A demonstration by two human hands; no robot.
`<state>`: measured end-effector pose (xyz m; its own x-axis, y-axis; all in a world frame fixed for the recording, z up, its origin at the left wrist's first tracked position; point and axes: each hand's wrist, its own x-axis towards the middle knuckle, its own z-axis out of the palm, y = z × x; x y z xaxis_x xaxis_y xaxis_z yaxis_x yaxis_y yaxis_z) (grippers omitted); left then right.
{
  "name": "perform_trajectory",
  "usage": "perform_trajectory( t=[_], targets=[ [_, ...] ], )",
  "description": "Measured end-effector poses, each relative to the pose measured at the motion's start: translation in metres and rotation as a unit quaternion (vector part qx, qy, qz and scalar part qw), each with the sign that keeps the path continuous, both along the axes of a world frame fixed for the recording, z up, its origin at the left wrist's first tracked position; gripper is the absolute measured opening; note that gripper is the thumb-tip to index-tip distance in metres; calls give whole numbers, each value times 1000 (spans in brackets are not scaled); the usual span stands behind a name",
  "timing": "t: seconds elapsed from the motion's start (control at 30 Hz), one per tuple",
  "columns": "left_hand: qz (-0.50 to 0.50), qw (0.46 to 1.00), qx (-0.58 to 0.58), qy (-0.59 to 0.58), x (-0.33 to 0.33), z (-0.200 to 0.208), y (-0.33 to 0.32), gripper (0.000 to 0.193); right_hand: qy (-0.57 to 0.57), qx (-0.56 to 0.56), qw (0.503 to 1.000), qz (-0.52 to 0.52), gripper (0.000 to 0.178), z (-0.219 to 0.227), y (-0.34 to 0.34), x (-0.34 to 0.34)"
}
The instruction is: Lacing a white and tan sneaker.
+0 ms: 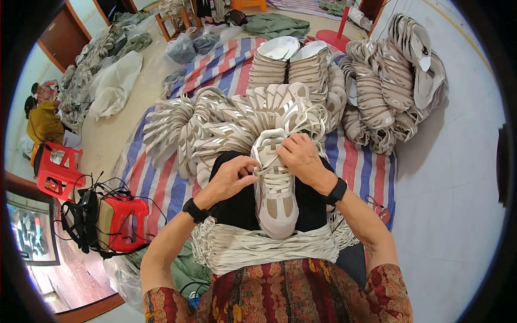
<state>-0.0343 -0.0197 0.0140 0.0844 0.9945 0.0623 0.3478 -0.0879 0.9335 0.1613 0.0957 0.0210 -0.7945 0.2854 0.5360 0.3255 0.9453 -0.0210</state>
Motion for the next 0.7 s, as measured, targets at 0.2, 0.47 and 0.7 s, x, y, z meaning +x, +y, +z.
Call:
perform_trajectory(
  t=[0.2,0.47,0.7],
  targets=[
    [120,990,70,14,-4,8,9,10,32,38,997,-63,8,25,3,27],
    [-43,941,253,219,34,4,60,7,-28,-297,953,50,43,12,12,42],
    [-73,930,234,275,52,3,62,7,-114,-251,957,90,43,14,29,38]
  ],
)
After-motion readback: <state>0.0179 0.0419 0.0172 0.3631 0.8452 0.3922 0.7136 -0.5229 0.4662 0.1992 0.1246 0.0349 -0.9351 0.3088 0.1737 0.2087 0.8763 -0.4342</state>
